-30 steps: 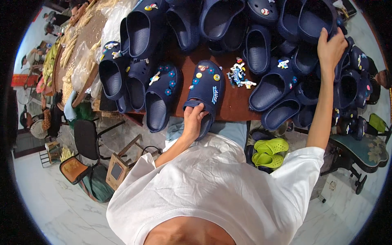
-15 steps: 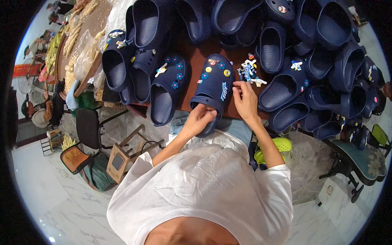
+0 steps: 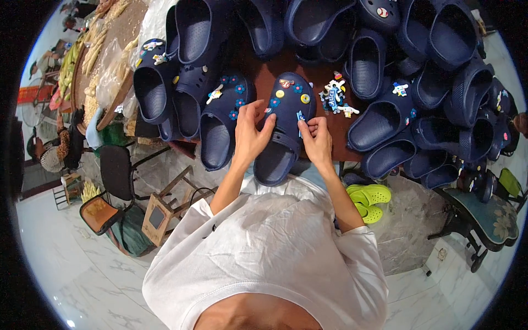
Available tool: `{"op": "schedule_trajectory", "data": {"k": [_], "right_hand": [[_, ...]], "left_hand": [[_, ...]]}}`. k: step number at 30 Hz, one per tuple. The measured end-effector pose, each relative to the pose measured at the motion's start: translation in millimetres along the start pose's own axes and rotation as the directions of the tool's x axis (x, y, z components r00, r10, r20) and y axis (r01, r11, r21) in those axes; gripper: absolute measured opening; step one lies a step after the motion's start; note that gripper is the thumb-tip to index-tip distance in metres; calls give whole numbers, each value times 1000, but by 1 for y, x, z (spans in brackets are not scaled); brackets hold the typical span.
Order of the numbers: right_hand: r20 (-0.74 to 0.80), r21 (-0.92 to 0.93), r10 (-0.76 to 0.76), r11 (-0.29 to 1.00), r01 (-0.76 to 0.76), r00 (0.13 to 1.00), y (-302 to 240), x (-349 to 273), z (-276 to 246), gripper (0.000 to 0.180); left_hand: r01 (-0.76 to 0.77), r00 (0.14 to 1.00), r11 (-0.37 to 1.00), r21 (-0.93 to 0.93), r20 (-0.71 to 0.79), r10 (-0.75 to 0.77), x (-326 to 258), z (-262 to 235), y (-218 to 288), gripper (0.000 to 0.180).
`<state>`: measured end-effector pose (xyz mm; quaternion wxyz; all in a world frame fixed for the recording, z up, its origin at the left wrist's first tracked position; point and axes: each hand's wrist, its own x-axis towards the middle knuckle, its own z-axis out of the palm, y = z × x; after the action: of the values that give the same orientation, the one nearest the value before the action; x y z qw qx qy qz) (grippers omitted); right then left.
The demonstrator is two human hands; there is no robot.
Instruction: Attaching decorative charms to the holes of rubber clog shoes.
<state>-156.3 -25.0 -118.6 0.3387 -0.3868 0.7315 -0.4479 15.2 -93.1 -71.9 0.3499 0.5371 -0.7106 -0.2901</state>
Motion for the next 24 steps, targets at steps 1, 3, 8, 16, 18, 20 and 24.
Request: {"op": "schedule_trajectory", "data": {"k": [1, 3, 8, 16, 18, 20, 24], "right_hand": [[18, -37, -16, 999, 17, 1000, -1, 1, -1, 39], [38, -74, -30, 997, 33, 999, -6, 1, -3, 39], [39, -158, 0, 987, 6, 999, -1, 13, 1, 38], [29, -404, -309, 866, 294, 951, -17, 8, 7, 23], [48, -486, -359, 807, 336, 932, -14, 12, 7, 19], [30, -439, -352, 836, 329, 935, 1, 20, 2, 15], [41, -88, 89, 992, -85, 995, 12, 27, -14, 19]], "left_hand": [[27, 999, 1000, 6, 45, -28, 4, 1, -6, 35], [158, 983, 983, -94, 112, -147, 8, 4, -14, 39], [293, 941, 945, -146, 221, -258, 27, 3, -18, 43], [45, 987, 999, 32, 156, -49, 28, 0, -6, 25], [50, 983, 997, 57, 171, -59, 29, -2, -1, 23], [49, 981, 996, 79, 185, -63, 31, -2, 0, 22], [86, 989, 991, 105, 109, -98, 26, 2, -22, 23]]}}
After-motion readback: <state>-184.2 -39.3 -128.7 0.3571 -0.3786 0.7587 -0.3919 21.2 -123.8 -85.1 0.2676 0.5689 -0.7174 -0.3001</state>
